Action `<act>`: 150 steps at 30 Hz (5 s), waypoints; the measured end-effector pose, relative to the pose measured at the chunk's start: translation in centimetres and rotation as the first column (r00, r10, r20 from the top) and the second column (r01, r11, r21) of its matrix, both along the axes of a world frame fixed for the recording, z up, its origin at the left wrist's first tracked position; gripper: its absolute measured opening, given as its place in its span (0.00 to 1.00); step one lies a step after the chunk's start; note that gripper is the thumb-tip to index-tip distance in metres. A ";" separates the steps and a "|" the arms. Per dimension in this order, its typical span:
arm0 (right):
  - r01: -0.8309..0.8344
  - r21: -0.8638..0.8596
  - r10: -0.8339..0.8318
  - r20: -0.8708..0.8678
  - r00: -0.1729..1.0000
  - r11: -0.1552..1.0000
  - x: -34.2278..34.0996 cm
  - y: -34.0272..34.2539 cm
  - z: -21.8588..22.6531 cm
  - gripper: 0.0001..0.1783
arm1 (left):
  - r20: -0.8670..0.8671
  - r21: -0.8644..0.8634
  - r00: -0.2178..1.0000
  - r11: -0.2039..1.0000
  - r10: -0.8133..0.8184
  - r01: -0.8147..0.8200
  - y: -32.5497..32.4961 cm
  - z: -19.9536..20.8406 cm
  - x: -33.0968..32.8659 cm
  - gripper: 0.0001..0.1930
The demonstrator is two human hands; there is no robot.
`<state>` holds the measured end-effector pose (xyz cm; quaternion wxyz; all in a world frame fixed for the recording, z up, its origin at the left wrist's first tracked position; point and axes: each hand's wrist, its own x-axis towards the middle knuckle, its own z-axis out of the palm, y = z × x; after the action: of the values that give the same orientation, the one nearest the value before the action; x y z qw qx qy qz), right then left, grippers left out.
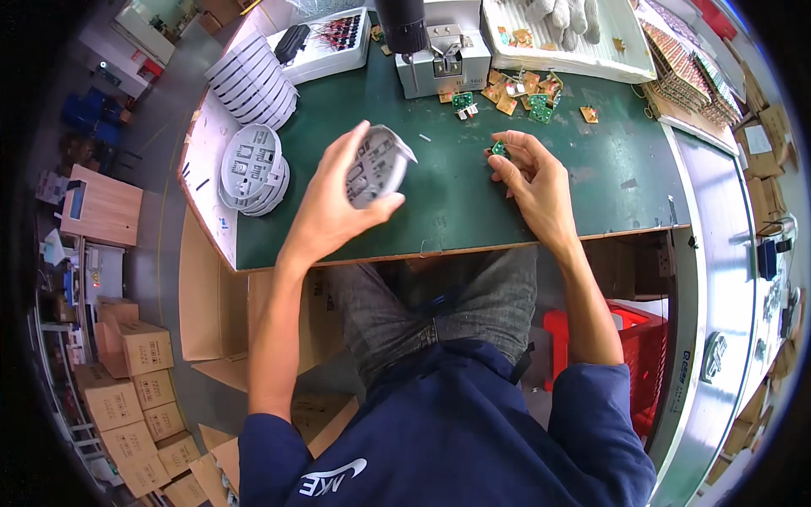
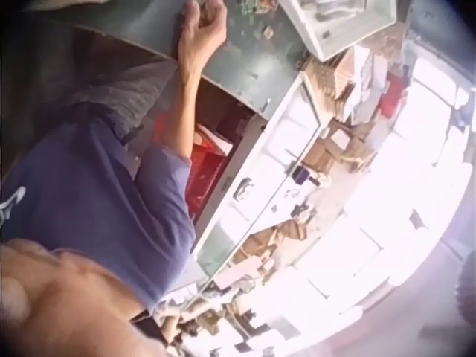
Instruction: Assembling electronic circuit boards by inserting components and using an electric screwdriver to secure parts.
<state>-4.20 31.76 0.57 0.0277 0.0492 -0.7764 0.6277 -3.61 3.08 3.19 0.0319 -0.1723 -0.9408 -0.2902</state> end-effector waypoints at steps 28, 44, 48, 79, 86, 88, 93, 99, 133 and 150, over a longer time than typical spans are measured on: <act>-0.116 -0.119 0.098 -0.154 0.983 0.986 0.7 -3.0 1.4 0.20 | 0.028 0.592 0.967 0.784 -0.255 0.189 -1.7 -1.6 0.7 0.45; -0.406 -0.311 0.372 -0.164 0.914 0.859 1.9 -5.9 2.6 0.20 | -0.403 0.427 0.913 0.896 0.068 0.122 1.6 0.6 2.7 0.07; -0.398 -0.306 0.365 -0.160 0.917 0.865 2.1 -6.4 2.5 0.19 | -0.392 0.462 0.916 0.879 0.085 0.116 1.5 0.4 2.7 0.06; -0.093 0.721 0.506 -0.382 0.773 0.686 -2.2 -8.9 2.2 0.18 | -0.339 0.178 0.931 0.981 0.133 -0.075 1.7 -4.7 3.5 0.47; -0.051 0.794 0.623 -0.434 0.651 0.606 -3.6 -7.5 2.8 0.15 | -0.336 0.137 0.932 0.986 0.139 -0.098 1.7 -4.6 3.4 0.47; 0.094 0.192 -0.018 -0.364 0.931 0.977 -5.0 -7.4 5.1 0.15 | -0.346 0.135 0.929 0.987 0.133 -0.091 1.7 -4.7 3.2 0.48; -0.272 -0.334 0.023 -0.594 0.804 0.903 -9.8 -9.5 13.5 0.28 | -0.321 0.141 0.937 0.985 0.137 -0.096 1.9 -4.4 3.2 0.46; -0.394 -0.265 0.247 -0.454 0.856 0.880 -10.7 -11.5 16.1 0.30 | -0.280 0.132 0.948 0.984 0.153 -0.120 1.9 -4.2 3.3 0.46; -0.313 -0.374 0.150 -0.406 0.902 0.873 -6.4 -13.9 8.7 0.19 | -0.291 0.090 0.947 0.989 0.135 -0.114 1.8 -4.3 3.2 0.48; -0.335 -0.171 0.275 -0.299 0.914 0.927 -6.5 -13.5 8.8 0.12 | -0.292 0.113 0.945 0.986 0.149 -0.120 1.9 -4.3 3.3 0.46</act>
<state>-10.65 18.27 9.35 0.0398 0.2521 -0.6741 0.6932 -0.34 5.02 -1.11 0.2021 -0.1479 -0.9200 -0.3016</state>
